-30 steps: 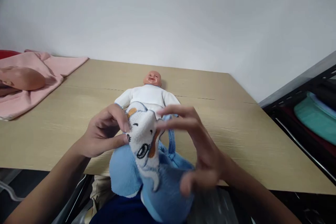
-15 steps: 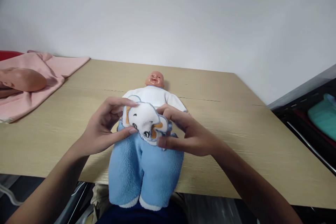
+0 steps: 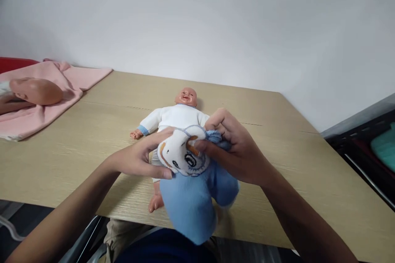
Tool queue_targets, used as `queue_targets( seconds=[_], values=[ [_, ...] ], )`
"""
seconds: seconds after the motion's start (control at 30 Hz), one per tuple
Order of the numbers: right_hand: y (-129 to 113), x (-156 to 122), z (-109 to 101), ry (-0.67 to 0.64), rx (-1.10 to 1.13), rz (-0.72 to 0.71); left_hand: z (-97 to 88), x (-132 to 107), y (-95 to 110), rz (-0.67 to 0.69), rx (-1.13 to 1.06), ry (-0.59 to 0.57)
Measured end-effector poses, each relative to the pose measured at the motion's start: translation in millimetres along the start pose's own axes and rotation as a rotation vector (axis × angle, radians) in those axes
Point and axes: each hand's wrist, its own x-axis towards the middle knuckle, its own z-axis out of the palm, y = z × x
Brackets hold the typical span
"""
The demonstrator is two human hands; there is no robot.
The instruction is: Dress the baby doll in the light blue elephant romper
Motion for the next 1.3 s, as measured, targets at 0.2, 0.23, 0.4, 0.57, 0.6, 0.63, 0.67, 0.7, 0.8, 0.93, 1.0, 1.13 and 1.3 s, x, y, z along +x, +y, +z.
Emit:
queue_targets(
  seconds=[0.2, 0.23, 0.4, 0.57, 0.6, 0.63, 0.67, 0.7, 0.8, 0.93, 1.0, 1.13, 1.3],
  values=[
    [8.9, 12.9, -27.0, -0.513, -0.101, 0.33, 0.8, -15.2, 5.6, -0.096, -0.026, 0.037],
    [14.1, 14.9, -30.9, -0.663, -0.115, 0.34, -0.5, -16.3, 4.7, -0.106, 0.003, 0.068],
    [39.6, 13.7, -25.9, -0.881, -0.126, 0.279, -7.2, -14.1, 1.1, -0.175, 0.102, 0.148],
    [38.4, 0.8, -14.7, -0.652, -0.131, 0.189, -9.0, -17.6, 11.4, -0.199, 0.089, -0.064],
    [36.9, -1.9, -14.4, -0.599, -0.143, 0.216, -8.5, -18.8, 13.1, -0.197, 0.091, -0.089],
    [35.5, -4.4, -14.0, -0.55, -0.159, 0.262, -7.7, -19.9, 13.7, -0.197, 0.091, -0.097],
    [34.2, -6.4, -13.2, -0.506, -0.169, 0.319, -6.6, -20.9, 13.3, -0.199, 0.082, -0.092],
    [33.1, -8.1, -11.8, -0.477, -0.167, 0.371, -5.4, -21.8, 11.8, -0.204, 0.055, -0.08],
    [29.3, -9.9, -4.5, -0.557, -0.015, 0.465, -0.9, -25.0, 4.4, -0.218, -0.123, -0.056],
    [23.3, -9.6, 5.9, -0.882, 0.463, 0.511, 7.7, -34.7, -0.7, -0.283, -0.353, -0.013],
    [21.6, -11.0, 9.9, -0.908, 0.521, 0.475, 13.3, -42.1, -0.9, -0.327, -0.413, 0.015],
    [24.8, -17.8, 17.9, -0.59, 0.388, 0.398, 26.3, -58.3, -5.6, -0.415, -0.546, 0.169],
    [34.7, -20.5, 29.6, -0.199, 0.293, 0.54, 36.3, -74.3, -24.4, -0.43, -0.705, 0.225]
  ],
)
